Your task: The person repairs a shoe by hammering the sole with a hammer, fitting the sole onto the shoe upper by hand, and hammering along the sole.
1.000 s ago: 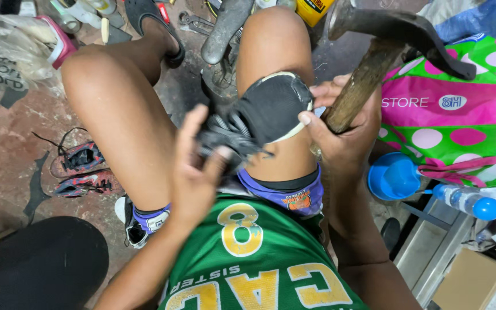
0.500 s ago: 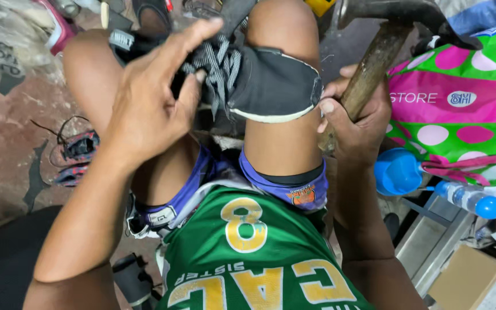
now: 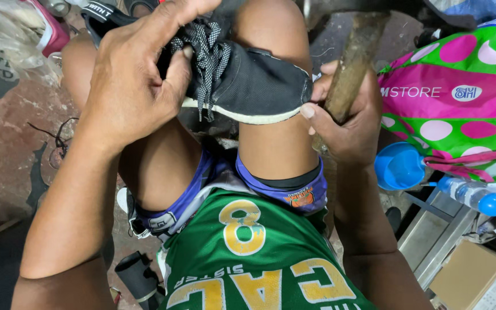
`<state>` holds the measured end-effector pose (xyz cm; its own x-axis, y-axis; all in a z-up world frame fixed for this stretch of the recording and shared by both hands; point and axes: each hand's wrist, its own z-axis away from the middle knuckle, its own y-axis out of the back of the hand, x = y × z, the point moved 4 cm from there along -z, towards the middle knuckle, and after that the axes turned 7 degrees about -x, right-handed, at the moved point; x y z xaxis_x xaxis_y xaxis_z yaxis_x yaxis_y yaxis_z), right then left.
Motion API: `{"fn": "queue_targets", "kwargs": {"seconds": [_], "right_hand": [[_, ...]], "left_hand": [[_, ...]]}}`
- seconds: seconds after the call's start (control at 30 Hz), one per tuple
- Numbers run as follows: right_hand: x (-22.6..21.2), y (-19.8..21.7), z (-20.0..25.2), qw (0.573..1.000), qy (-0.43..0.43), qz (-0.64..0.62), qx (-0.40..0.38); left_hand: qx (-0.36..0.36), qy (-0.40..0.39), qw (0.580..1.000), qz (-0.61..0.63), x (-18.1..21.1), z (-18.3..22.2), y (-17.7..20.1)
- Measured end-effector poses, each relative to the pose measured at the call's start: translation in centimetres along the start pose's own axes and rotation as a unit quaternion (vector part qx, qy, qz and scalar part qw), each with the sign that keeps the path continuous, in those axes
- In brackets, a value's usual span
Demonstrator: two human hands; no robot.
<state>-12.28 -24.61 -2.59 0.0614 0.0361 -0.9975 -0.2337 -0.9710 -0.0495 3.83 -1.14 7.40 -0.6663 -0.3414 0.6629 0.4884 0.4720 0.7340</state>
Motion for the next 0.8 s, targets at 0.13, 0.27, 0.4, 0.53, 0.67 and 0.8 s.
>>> {"fn": "queue_targets", "kwargs": {"seconds": [0.13, 0.27, 0.4, 0.53, 0.67, 0.8], "right_hand": [[0.1, -0.9, -0.8, 0.992, -0.081, -0.101, -0.009], [1.1, -1.5, -1.5, 0.988, -0.093, -0.119, -0.006], [2.9, -1.7, -1.8, 0.985, -0.095, -0.141, 0.009], [3.3, -1.6, -1.7, 0.984, -0.092, -0.154, -0.018], [1.8, -1.7, -0.3, 0.985, -0.107, -0.131, -0.029], [0.2, -1.7, 0.9, 0.986, -0.08, -0.145, -0.001]], "left_hand": [[0.022, -0.027, 0.999, 0.042, -0.4, 0.6, -0.1], [0.045, -0.067, 0.997, -0.007, -0.6, 0.9, -0.2], [0.033, -0.043, 0.999, 0.009, -1.1, 0.7, -0.7], [0.036, -0.03, 0.999, -0.006, -1.2, 0.8, -0.7], [0.046, -0.03, 0.998, -0.015, -1.3, 1.2, -0.5], [0.038, -0.023, 0.999, -0.021, -1.7, 1.1, -0.5]]}}
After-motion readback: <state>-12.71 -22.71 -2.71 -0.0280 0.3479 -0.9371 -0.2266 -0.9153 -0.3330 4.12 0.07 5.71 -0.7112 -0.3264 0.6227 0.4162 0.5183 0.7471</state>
